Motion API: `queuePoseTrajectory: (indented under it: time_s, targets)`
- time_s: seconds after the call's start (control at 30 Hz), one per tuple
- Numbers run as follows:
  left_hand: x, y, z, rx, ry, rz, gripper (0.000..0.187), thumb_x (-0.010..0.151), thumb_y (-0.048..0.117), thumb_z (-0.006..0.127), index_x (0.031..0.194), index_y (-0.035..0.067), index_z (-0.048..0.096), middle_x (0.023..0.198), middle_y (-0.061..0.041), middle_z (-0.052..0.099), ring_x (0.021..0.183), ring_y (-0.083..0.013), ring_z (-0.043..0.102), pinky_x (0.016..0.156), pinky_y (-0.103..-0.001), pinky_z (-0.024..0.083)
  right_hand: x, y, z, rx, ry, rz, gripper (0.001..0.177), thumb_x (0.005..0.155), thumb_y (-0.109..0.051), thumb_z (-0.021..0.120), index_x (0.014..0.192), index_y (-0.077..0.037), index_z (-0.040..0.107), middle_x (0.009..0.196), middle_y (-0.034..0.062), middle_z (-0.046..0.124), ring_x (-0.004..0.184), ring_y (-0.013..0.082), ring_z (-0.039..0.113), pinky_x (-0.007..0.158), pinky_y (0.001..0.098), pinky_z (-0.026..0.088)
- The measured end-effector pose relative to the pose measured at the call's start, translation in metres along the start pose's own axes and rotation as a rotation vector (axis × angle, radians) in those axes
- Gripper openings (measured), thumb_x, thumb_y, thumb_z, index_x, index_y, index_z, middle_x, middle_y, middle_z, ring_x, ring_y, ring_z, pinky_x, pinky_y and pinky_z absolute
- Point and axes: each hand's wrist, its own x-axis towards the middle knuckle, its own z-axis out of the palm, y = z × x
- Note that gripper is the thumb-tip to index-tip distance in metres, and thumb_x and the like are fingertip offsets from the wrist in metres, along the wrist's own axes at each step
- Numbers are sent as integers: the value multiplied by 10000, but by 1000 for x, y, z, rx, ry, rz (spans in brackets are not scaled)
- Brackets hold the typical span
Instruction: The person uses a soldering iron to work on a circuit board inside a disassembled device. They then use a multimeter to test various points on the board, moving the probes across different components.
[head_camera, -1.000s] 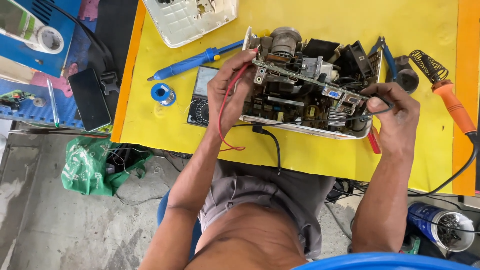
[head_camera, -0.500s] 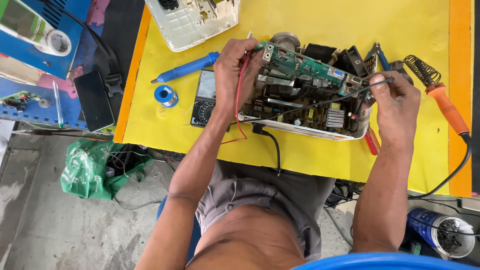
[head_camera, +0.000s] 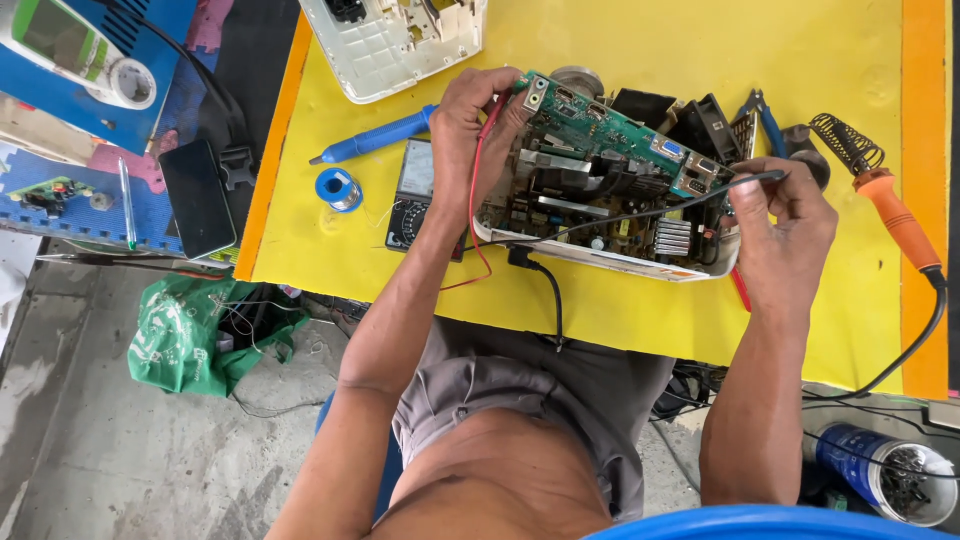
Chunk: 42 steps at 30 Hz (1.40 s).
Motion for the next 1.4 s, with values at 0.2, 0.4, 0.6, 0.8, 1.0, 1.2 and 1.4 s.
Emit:
queuePoseTrajectory:
  time_s: [0.2,0.4,0.6,0.8,1.0,1.2,1.4]
  targets:
    - [1,-4,-7,61,-14,49,129,964,180,776,1081,187,722,984,27,757,867,-152,638,904,-355,454,-12,13,4,-189,-47,-208,387,996,-132,881,1223,37,617,1258,145,632,840,180,598,814,308,459]
    - [-7,-11,-7,-15,-52,83,215,988,140,765,1177,216,696,1057,2,736,998,-179,639,822,-311,566,-26,9,4,-135,36,-238,347,1032,-64,858,1235,37,596,1221,178,622,930,243,615,876,345,525]
    - [-16,-1,-15,-167,-96,72,287,1008,36,733,1234,203,676,1183,-46,708,1159,-191,667,961,-307,652,-42,12,6,-123,95,-220,390,971,20,896,1213,35,591,1156,156,608,895,228,584,854,334,503]
    - [-25,-3,-24,-3,-105,137,241,979,121,796,1182,225,716,1165,42,758,1108,-178,694,1007,-363,455,-55,10,4,-135,109,-220,393,987,31,885,1209,38,561,1213,167,613,894,228,589,727,312,472]
    - [-25,-8,-16,11,-92,150,177,986,140,769,1153,172,722,1116,8,767,1062,-207,699,961,-384,497,-46,3,2,-127,121,-227,314,1039,12,828,1243,47,592,1142,165,601,905,237,577,881,349,502]
    - [-19,-8,-10,-44,-70,148,187,989,105,749,1165,134,694,1097,-58,745,1017,-233,693,892,-376,564,-36,3,3,-146,135,-252,277,1114,-108,815,1236,35,612,1221,152,615,964,232,604,852,340,508]
    - [-11,5,-9,-61,-82,85,77,979,126,731,1035,141,681,926,-13,687,852,-169,583,749,-321,472,-34,8,7,-112,160,-236,227,1109,-25,776,1243,53,611,1235,141,588,916,231,602,848,329,507]
